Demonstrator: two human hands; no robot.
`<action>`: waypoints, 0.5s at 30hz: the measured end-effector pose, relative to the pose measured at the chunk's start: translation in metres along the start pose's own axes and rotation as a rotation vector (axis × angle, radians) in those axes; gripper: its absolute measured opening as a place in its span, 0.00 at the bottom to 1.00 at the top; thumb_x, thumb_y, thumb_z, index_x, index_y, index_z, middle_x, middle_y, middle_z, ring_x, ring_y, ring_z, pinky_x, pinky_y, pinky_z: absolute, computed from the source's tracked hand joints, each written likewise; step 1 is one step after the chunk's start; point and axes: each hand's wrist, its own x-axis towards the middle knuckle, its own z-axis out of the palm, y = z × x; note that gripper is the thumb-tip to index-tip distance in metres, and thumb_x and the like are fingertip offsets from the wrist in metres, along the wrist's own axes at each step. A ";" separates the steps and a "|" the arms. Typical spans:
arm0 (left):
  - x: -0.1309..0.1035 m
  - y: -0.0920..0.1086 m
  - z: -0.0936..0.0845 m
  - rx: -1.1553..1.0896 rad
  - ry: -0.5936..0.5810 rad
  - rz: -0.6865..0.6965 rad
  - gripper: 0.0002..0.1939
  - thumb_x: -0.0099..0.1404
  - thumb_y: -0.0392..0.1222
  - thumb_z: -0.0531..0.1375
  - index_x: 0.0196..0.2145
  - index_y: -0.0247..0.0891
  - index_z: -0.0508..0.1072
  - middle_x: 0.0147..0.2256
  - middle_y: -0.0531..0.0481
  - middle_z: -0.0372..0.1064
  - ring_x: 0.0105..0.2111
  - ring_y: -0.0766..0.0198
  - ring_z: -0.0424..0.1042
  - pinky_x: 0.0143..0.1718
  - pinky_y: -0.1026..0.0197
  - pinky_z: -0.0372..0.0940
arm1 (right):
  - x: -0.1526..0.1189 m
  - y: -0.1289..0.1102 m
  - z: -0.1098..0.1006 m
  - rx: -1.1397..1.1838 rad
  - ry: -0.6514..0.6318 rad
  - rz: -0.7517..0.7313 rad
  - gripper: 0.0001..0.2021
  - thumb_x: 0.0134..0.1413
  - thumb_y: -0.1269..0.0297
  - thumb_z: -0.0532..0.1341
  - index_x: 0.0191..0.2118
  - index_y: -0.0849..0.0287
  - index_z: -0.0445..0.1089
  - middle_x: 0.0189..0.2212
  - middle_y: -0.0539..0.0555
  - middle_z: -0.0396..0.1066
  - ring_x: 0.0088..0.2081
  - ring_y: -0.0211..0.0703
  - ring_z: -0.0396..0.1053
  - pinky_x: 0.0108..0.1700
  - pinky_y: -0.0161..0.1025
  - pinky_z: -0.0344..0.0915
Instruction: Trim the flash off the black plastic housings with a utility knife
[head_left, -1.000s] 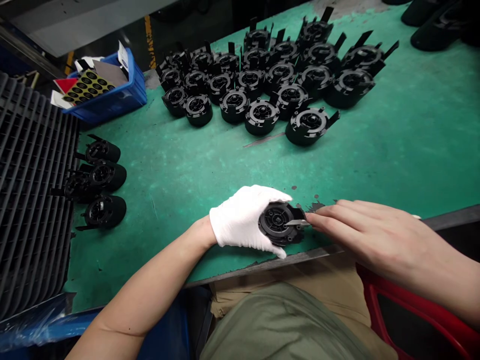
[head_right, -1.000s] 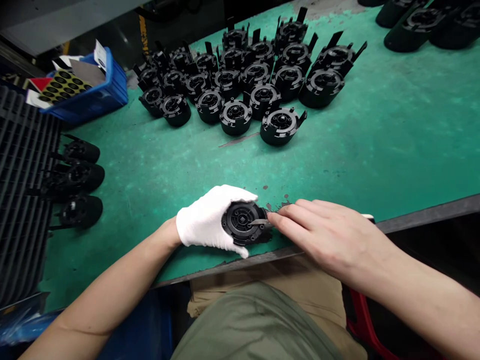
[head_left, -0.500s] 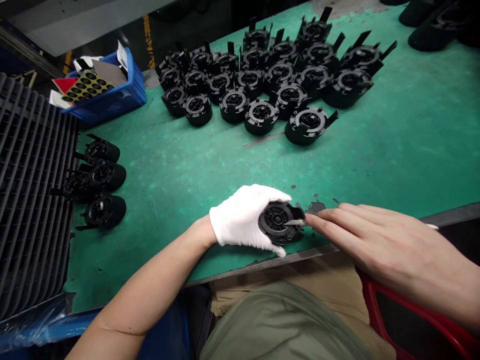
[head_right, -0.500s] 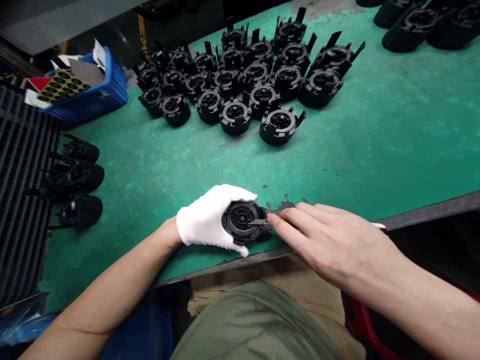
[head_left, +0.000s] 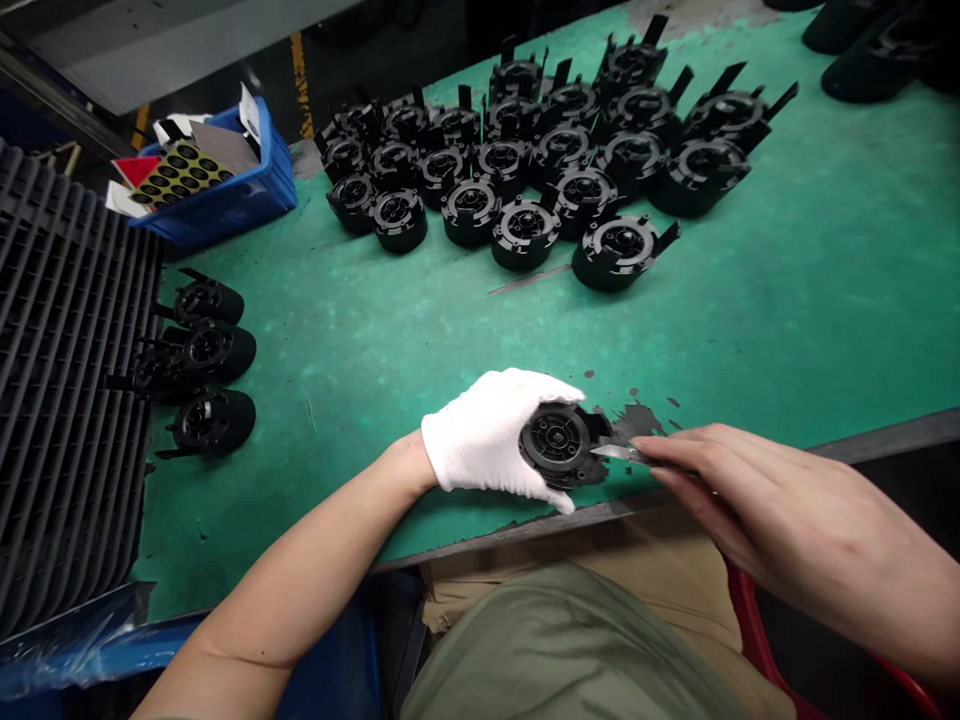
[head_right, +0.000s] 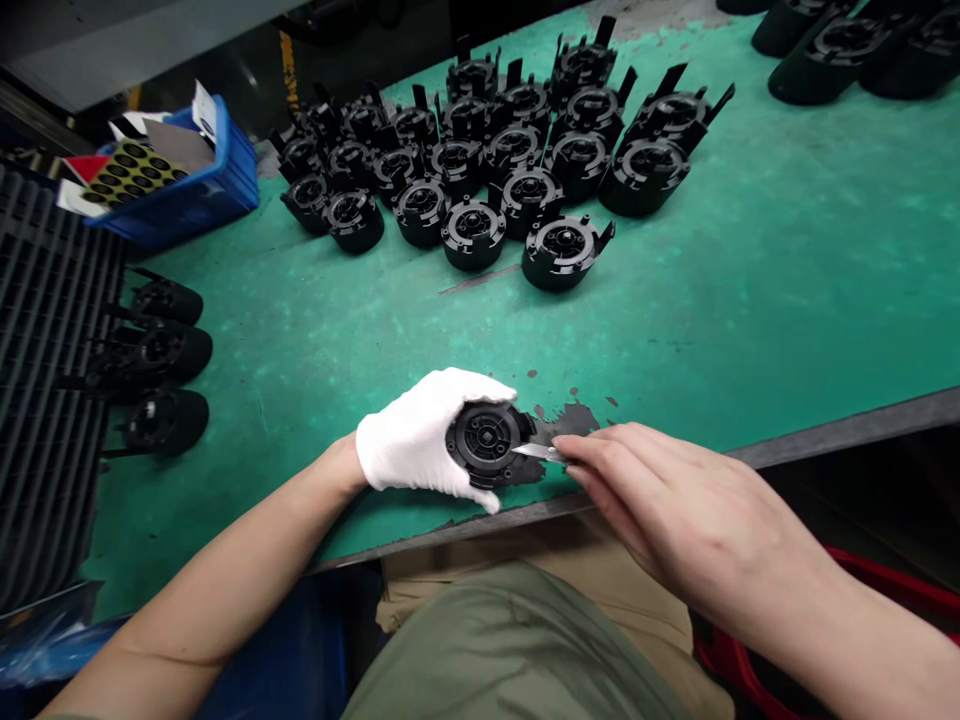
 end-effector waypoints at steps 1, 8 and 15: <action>0.000 0.000 0.000 -0.001 0.012 0.016 0.63 0.50 0.84 0.91 0.71 0.44 0.84 0.69 0.30 0.89 0.71 0.26 0.89 0.80 0.28 0.81 | -0.001 -0.002 0.002 0.011 0.009 0.009 0.11 0.91 0.64 0.63 0.65 0.53 0.82 0.46 0.55 0.89 0.39 0.49 0.87 0.39 0.45 0.78; 0.000 -0.004 0.004 0.077 0.131 0.035 0.64 0.53 0.84 0.90 0.73 0.43 0.81 0.66 0.30 0.89 0.68 0.27 0.90 0.78 0.25 0.82 | -0.002 -0.007 0.013 -0.098 0.011 0.043 0.11 0.94 0.62 0.60 0.67 0.54 0.78 0.51 0.57 0.91 0.44 0.52 0.92 0.43 0.47 0.84; -0.013 -0.002 0.003 0.157 0.220 0.176 0.59 0.68 0.70 0.85 0.81 0.40 0.68 0.73 0.25 0.80 0.75 0.27 0.83 0.81 0.20 0.79 | 0.003 -0.001 0.007 -0.116 0.035 0.034 0.11 0.95 0.60 0.61 0.69 0.56 0.76 0.51 0.56 0.89 0.44 0.48 0.90 0.47 0.43 0.83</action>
